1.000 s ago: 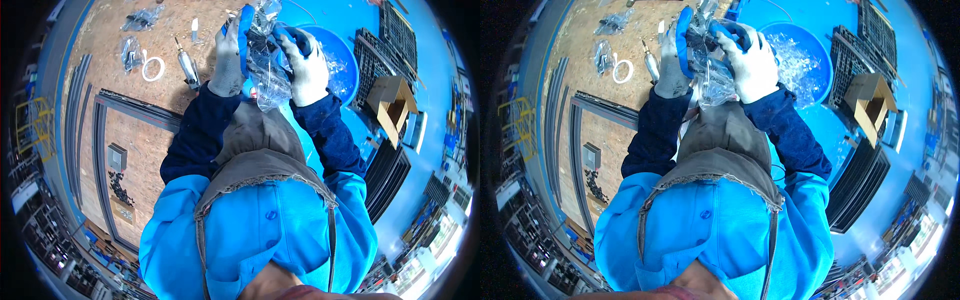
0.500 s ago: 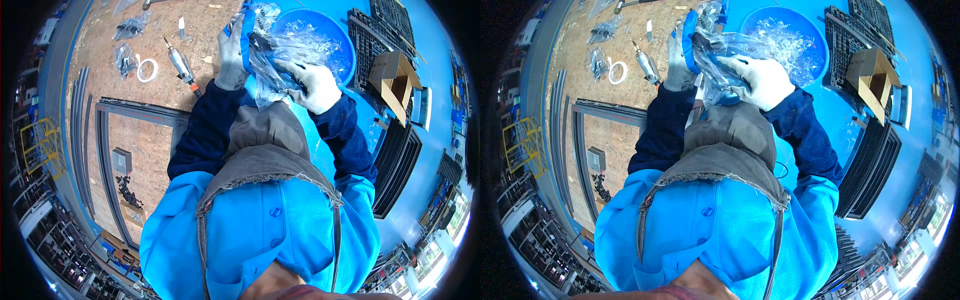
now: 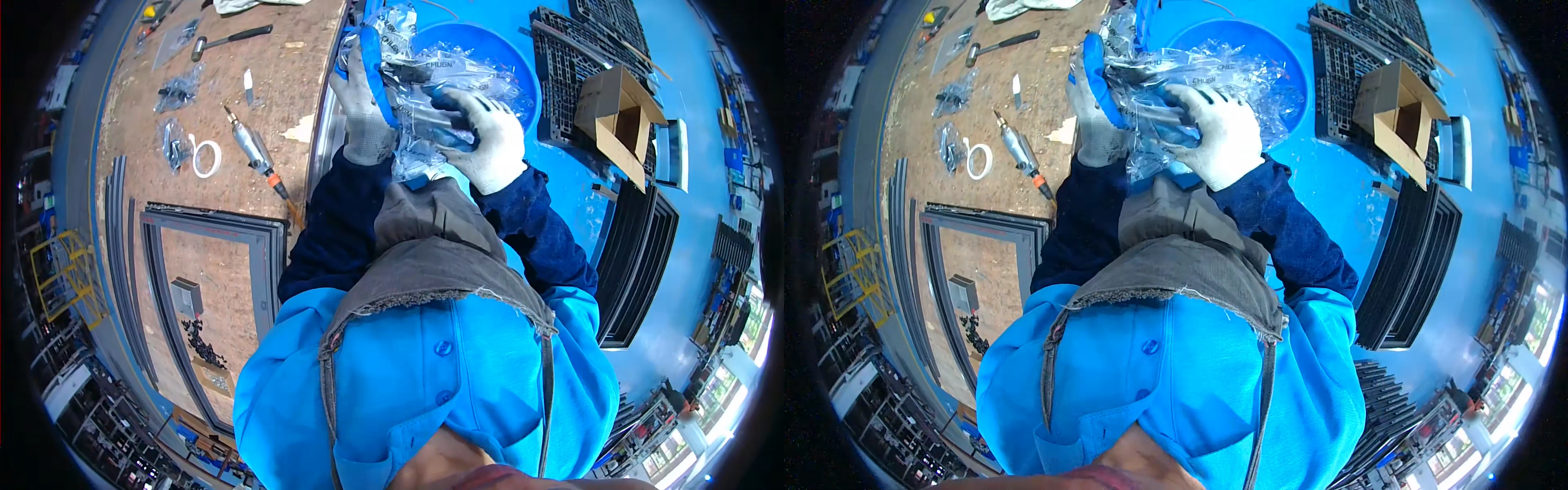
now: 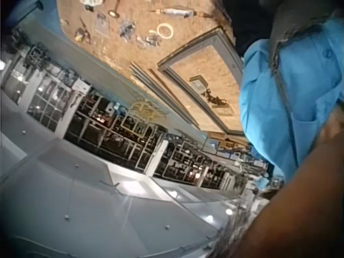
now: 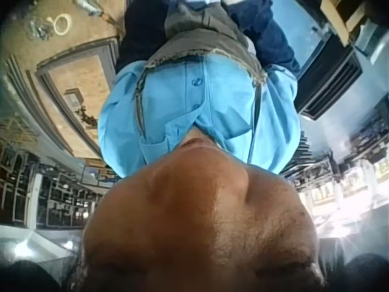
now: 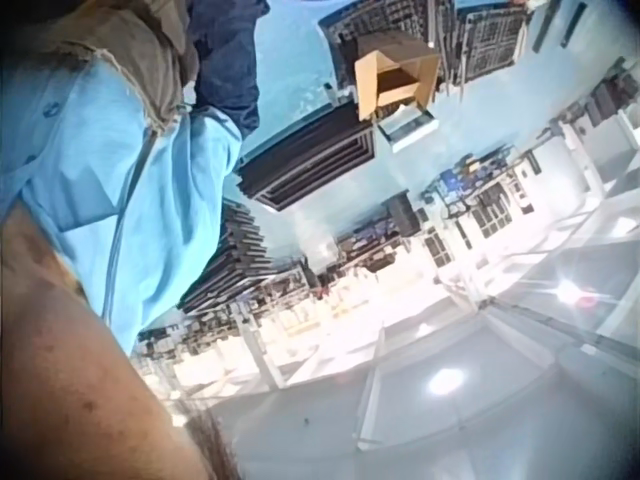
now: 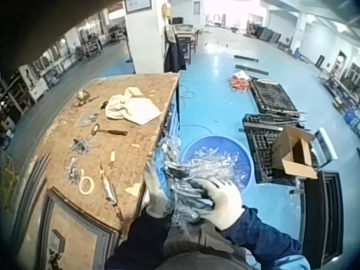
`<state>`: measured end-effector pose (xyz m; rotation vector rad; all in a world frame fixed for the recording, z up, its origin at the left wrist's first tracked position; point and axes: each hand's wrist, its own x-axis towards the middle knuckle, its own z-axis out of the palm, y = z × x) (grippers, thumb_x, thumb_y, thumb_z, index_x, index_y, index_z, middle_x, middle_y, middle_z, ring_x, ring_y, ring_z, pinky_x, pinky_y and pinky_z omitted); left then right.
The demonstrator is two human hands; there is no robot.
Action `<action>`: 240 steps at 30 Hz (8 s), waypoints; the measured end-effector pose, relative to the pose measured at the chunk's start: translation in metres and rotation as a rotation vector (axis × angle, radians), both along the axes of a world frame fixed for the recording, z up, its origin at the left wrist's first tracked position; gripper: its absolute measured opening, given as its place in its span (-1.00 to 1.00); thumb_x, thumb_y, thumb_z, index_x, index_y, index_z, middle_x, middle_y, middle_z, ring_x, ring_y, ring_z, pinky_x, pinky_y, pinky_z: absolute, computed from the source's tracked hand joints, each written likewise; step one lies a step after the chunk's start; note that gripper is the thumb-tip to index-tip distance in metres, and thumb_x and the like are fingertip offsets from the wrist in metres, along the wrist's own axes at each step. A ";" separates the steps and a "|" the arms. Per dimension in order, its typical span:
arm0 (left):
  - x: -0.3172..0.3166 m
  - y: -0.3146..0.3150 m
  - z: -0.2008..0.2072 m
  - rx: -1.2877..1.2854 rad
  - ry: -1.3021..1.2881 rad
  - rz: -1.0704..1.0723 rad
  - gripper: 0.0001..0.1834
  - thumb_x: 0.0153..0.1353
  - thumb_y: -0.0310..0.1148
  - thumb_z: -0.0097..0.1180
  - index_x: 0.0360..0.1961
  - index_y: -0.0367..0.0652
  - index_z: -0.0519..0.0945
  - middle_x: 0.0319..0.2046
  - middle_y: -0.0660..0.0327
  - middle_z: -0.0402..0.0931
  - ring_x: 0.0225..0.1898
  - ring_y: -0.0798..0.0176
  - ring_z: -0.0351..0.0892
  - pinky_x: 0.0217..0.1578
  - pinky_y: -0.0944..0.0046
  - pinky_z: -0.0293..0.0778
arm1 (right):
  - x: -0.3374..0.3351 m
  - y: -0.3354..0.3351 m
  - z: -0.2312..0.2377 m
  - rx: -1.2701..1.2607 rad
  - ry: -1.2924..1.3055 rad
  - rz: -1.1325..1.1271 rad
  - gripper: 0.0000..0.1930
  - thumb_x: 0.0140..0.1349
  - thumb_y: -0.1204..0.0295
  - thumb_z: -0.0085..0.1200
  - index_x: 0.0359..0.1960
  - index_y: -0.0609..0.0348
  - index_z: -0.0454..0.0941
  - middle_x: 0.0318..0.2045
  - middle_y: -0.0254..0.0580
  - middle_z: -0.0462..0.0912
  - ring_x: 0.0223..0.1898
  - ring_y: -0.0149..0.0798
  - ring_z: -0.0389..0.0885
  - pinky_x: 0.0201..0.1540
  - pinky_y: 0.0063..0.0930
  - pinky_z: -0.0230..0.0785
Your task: Assembling a metal frame using various hand and power tools in a workshop.
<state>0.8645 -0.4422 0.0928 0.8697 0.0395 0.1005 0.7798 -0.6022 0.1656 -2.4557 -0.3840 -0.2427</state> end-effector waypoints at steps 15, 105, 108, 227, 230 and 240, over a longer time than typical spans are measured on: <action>0.016 -0.036 0.066 0.524 -0.173 0.090 -0.50 0.30 -0.19 -0.02 0.16 -0.28 0.29 0.02 0.05 0.29 -0.05 0.21 0.40 -0.06 0.26 0.42 | 0.039 -0.037 -0.033 0.322 -0.053 0.019 -0.07 -0.27 0.27 0.44 0.22 0.16 0.21 -0.23 0.00 0.61 -0.25 0.04 0.61 -0.18 -0.26 0.47; -0.095 0.000 0.034 0.676 -0.051 0.522 -0.68 0.19 -0.43 0.05 -0.04 -0.33 0.42 -0.18 0.08 0.51 -0.14 0.21 0.54 -0.15 0.24 0.45 | 0.056 0.072 -0.033 1.240 0.420 0.400 -0.28 0.07 0.47 0.21 0.27 0.26 0.14 -0.10 -0.22 0.48 -0.12 -0.36 0.49 -0.03 -0.51 0.37; -0.102 0.008 0.044 0.814 -0.040 0.482 -0.55 0.22 -0.36 0.01 0.09 -0.34 0.33 0.02 -0.03 0.40 0.04 0.12 0.44 -0.02 0.16 0.37 | 0.054 0.075 -0.028 1.441 0.646 0.406 -0.42 0.18 0.50 0.07 0.26 0.19 0.18 -0.25 -0.38 0.45 -0.35 -0.56 0.42 -0.27 -0.69 0.33; -0.074 -0.028 0.036 0.008 -0.060 -0.444 -0.30 0.34 0.10 -0.28 0.28 -0.25 0.14 -0.20 0.17 0.47 -0.23 0.35 0.52 -0.26 0.36 0.50 | -0.007 -0.022 0.008 0.557 -0.199 0.292 -0.33 -0.23 0.41 0.44 -0.02 0.39 0.45 -0.42 -0.10 0.60 -0.46 -0.28 0.58 -0.41 -0.51 0.40; -0.074 -0.028 0.029 -0.066 -0.037 -0.440 -0.32 0.35 0.08 -0.27 0.27 -0.25 0.15 -0.22 0.18 0.48 -0.25 0.35 0.52 -0.27 0.37 0.50 | -0.009 -0.020 0.003 0.549 -0.287 0.233 -0.30 -0.25 0.39 0.45 0.00 0.41 0.44 -0.41 -0.12 0.59 -0.44 -0.26 0.59 -0.38 -0.52 0.41; -0.077 -0.018 0.022 -0.449 -0.047 -0.667 -0.48 0.38 -0.14 -0.20 0.26 -0.20 0.19 -0.02 0.17 0.44 -0.06 0.33 0.48 -0.12 0.35 0.48 | -0.012 -0.021 0.015 0.592 -0.070 0.250 -0.32 -0.22 0.38 0.44 0.03 0.29 0.47 -0.31 -0.10 0.63 -0.38 -0.26 0.61 -0.28 -0.50 0.44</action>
